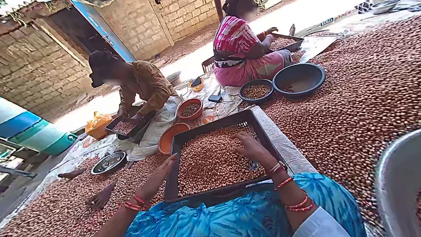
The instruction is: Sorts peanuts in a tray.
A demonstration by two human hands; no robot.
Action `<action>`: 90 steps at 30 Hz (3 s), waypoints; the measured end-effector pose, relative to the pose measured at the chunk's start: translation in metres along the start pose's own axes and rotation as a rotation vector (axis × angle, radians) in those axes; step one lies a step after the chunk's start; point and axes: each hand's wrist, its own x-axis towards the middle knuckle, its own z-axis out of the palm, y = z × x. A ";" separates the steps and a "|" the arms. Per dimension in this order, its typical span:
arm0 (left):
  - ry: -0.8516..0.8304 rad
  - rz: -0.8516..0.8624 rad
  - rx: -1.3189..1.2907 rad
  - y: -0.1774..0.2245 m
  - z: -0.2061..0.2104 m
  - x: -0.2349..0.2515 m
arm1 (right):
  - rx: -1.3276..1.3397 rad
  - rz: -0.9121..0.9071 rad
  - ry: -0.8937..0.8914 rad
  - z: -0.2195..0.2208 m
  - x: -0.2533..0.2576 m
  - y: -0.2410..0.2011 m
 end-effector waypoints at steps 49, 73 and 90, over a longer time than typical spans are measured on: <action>0.074 0.176 0.534 0.004 0.081 0.089 | -0.513 0.091 -0.014 0.057 0.045 -0.086; -0.011 0.182 0.459 -0.004 0.071 0.068 | -0.364 -0.015 -0.053 0.039 0.022 -0.085; 0.081 0.040 0.383 -0.006 0.067 0.070 | -0.386 -0.140 -0.183 0.051 0.023 -0.087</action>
